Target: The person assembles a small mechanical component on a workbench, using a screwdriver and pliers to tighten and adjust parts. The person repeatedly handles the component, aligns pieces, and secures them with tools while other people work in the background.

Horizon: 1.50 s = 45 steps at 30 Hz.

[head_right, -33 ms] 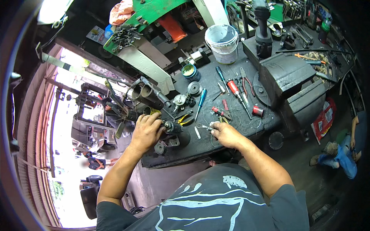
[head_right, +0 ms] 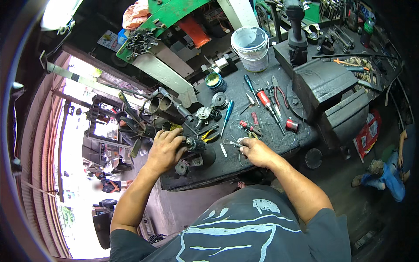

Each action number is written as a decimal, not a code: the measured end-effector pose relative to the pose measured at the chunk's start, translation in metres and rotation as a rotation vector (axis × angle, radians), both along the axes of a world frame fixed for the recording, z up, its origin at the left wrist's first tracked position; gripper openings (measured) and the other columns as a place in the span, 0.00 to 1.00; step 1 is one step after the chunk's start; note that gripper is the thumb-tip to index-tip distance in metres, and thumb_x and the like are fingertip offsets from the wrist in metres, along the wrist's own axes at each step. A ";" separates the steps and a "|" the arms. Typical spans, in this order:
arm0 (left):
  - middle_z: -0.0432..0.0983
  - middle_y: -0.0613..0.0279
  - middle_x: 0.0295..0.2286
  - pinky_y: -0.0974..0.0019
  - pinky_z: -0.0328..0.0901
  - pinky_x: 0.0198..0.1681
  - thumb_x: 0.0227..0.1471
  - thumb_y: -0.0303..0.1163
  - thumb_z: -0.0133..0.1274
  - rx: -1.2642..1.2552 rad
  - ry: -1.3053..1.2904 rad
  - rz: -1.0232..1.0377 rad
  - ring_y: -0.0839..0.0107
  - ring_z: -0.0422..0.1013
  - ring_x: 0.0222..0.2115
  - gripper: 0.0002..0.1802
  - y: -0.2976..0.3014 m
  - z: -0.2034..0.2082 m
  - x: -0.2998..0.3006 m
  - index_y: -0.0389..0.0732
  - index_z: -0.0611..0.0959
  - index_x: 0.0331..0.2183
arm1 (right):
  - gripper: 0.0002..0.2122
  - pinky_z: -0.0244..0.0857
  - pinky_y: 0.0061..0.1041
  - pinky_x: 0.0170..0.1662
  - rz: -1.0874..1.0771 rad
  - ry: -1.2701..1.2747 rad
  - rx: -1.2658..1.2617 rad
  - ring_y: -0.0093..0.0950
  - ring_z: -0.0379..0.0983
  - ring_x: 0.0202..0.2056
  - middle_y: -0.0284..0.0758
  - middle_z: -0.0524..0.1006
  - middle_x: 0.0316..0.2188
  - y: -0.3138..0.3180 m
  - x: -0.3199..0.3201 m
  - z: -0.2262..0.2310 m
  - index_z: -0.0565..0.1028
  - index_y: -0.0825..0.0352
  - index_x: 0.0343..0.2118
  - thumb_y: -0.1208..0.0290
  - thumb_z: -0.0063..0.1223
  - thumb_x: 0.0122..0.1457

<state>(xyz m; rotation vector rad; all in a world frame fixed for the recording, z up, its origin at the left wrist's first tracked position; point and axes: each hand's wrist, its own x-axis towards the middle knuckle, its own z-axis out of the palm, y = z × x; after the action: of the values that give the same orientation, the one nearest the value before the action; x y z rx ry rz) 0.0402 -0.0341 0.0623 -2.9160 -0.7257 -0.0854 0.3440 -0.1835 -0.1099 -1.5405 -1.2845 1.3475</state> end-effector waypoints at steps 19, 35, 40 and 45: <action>0.82 0.47 0.53 0.47 0.69 0.61 0.55 0.32 0.70 -0.090 0.008 0.054 0.46 0.77 0.54 0.12 0.015 0.006 0.011 0.37 0.88 0.39 | 0.19 0.74 0.38 0.44 -0.086 0.044 -0.069 0.36 0.82 0.35 0.44 0.85 0.33 0.002 -0.006 -0.025 0.81 0.76 0.58 0.66 0.58 0.73; 0.80 0.50 0.57 0.37 0.64 0.68 0.60 0.36 0.66 -0.078 0.036 0.012 0.48 0.76 0.57 0.12 0.015 0.004 0.002 0.40 0.88 0.42 | 0.13 0.74 0.30 0.41 -0.202 0.362 -0.134 0.25 0.79 0.33 0.35 0.83 0.32 0.013 -0.041 -0.030 0.82 0.75 0.50 0.69 0.56 0.74; 0.80 0.49 0.56 0.39 0.65 0.68 0.57 0.34 0.69 -0.082 -0.010 0.039 0.48 0.76 0.58 0.14 0.015 0.005 0.003 0.40 0.88 0.44 | 0.12 0.74 0.30 0.41 -0.163 0.363 -0.150 0.25 0.79 0.34 0.35 0.82 0.32 0.014 -0.045 -0.024 0.82 0.74 0.50 0.69 0.56 0.75; 0.79 0.49 0.58 0.36 0.64 0.69 0.58 0.35 0.67 -0.070 -0.001 0.012 0.47 0.76 0.59 0.13 0.011 0.005 0.004 0.37 0.88 0.42 | 0.12 0.74 0.29 0.42 -0.120 0.404 -0.159 0.25 0.79 0.35 0.35 0.82 0.34 0.015 -0.048 -0.023 0.82 0.73 0.50 0.69 0.54 0.76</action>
<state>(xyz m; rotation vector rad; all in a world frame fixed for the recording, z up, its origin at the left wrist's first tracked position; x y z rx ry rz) 0.0439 -0.0234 0.0678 -2.9775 -0.7605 -0.0615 0.2958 -0.1685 -0.1325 -1.3334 -0.8407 1.6111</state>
